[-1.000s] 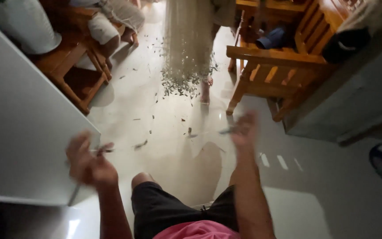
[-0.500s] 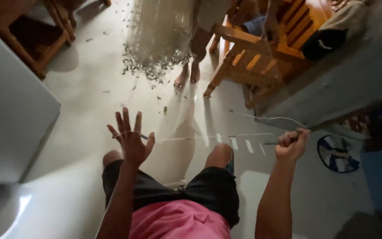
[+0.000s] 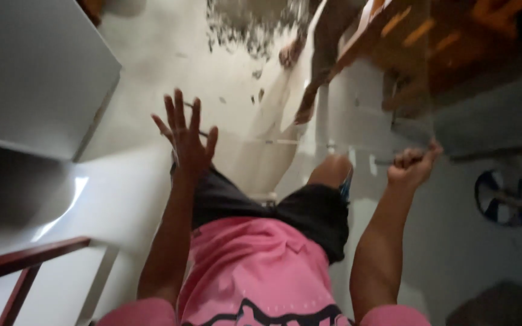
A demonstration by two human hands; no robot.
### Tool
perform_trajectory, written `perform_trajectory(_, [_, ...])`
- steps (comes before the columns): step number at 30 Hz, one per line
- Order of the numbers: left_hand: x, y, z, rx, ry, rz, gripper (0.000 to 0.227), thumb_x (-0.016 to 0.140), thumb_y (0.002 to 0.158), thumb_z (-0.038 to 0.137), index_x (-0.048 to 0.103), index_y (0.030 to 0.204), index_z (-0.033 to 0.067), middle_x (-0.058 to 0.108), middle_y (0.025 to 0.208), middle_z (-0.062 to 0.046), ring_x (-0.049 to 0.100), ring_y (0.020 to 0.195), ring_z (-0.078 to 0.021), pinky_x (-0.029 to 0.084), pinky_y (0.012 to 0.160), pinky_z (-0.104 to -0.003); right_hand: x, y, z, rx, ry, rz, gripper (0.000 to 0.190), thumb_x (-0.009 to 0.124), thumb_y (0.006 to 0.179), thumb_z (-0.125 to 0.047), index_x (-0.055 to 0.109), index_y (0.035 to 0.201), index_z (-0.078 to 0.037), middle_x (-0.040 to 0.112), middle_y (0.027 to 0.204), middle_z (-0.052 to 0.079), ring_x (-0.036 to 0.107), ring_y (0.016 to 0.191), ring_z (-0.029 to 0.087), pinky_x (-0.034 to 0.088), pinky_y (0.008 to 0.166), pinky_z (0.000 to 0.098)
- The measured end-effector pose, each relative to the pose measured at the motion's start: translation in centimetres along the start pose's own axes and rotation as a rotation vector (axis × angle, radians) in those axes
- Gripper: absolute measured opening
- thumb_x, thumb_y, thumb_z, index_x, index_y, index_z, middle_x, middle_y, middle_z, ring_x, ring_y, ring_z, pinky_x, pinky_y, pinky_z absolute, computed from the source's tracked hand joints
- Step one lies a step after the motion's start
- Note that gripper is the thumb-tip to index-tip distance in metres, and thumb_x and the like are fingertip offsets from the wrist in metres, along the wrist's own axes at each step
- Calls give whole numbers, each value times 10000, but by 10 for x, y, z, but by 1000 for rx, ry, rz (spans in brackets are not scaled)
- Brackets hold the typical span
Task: Weaving and repairing a fishing net by tying knots and attaching weights using a net shuttle.
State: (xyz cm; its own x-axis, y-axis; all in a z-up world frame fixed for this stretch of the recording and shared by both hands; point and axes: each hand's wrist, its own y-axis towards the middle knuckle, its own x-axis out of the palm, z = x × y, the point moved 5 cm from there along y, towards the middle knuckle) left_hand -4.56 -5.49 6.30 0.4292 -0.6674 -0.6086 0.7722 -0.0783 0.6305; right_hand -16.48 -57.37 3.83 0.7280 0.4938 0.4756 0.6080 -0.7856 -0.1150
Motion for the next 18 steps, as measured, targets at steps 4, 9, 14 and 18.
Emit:
perform_trajectory(4, [-1, -1, -23, 1, 1, -71, 797, 779, 804, 209, 371, 1484, 127, 123, 1570, -183, 62, 1450, -403, -71, 1059, -672, 1, -9, 12, 30, 29, 119, 272, 469, 953, -482, 564, 1049, -246, 396, 599, -66, 245, 497, 101, 190, 483, 230])
perform_trajectory(9, [-17, 6, -23, -11, -28, -48, 622, 425, 1048, 483, 103, 1561, 346, 6, 1639, -16, -63, 1536, -249, -127, 1181, -648, -12, 3, 36, 50, 187, 112, 370, 431, 965, -419, 530, 1247, -201, 409, 508, -20, 160, 378, 84, 165, 362, 269])
perform_trajectory(14, [-17, 11, -37, 15, 61, -50, 579, 364, 1063, 487, 115, 1560, 323, 37, 1630, -13, -3, 1531, -264, -11, 1193, -684, 1, -9, 43, 22, 201, 2, 229, 469, 976, -376, 524, 1094, -188, 370, 521, -36, 189, 380, 81, 171, 353, 263])
perform_trajectory(18, [-24, 20, -33, 11, 71, -98, 575, 360, 1073, 475, 122, 1567, 303, 28, 1631, -24, -1, 1535, -278, 5, 1208, -676, 1, -15, 42, -1, 149, -21, 261, 467, 967, -401, 530, 1112, -193, 368, 581, -36, 134, 405, 58, 158, 384, 238])
